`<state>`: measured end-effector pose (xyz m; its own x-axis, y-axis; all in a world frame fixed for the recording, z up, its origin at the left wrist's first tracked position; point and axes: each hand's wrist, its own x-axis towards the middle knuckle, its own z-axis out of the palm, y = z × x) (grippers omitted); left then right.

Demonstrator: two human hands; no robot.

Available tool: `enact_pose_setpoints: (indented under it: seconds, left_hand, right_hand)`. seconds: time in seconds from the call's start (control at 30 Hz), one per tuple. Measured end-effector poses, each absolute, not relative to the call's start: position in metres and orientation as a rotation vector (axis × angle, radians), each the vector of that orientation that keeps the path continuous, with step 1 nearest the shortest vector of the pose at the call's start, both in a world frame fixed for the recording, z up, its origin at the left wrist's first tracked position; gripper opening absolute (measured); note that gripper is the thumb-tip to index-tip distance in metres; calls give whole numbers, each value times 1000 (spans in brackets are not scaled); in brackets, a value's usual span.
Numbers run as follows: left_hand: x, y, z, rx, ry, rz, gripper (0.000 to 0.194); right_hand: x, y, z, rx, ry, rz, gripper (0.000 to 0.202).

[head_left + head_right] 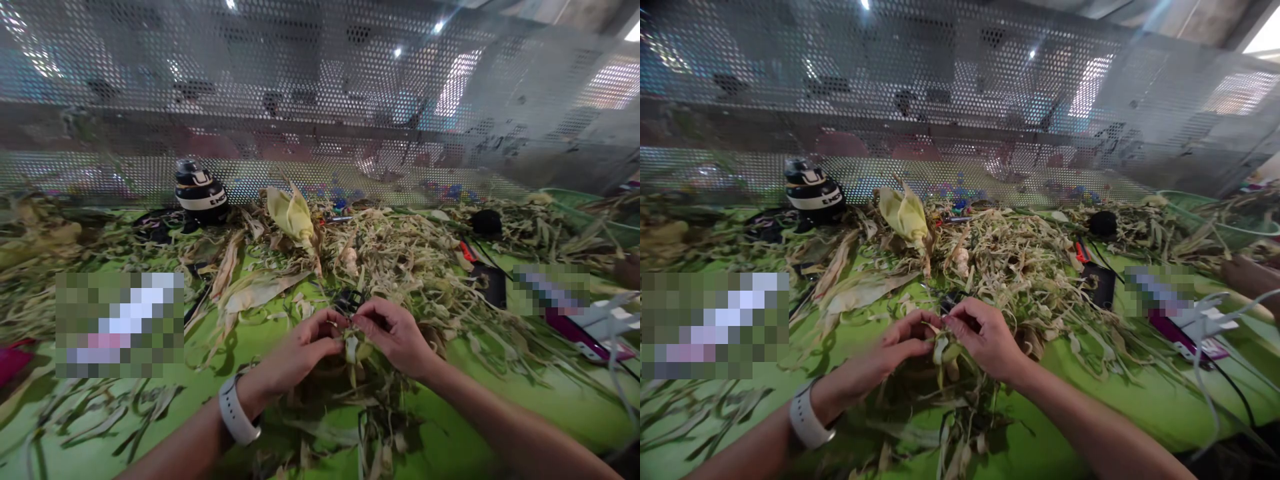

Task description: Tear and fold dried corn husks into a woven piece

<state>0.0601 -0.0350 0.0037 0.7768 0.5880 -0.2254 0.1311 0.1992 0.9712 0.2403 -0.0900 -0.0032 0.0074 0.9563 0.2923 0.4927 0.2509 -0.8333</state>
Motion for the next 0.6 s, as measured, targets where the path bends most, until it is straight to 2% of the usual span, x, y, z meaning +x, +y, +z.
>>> enact_pose_setpoints:
  seconds: [0.17,0.3,0.6]
  left_hand:
    - [62,-37,3,1174,704,383,23]
    - [63,-40,-2,1080,664,397,20]
    - [65,-41,-6,1325,564,312,36]
  right_hand:
    - [239,-90,-5,-1346,-1698,370,13]
    - [237,-90,-6,-1348,-1694,351,13]
    - [234,-90,-8,-1367,-1656,462,23]
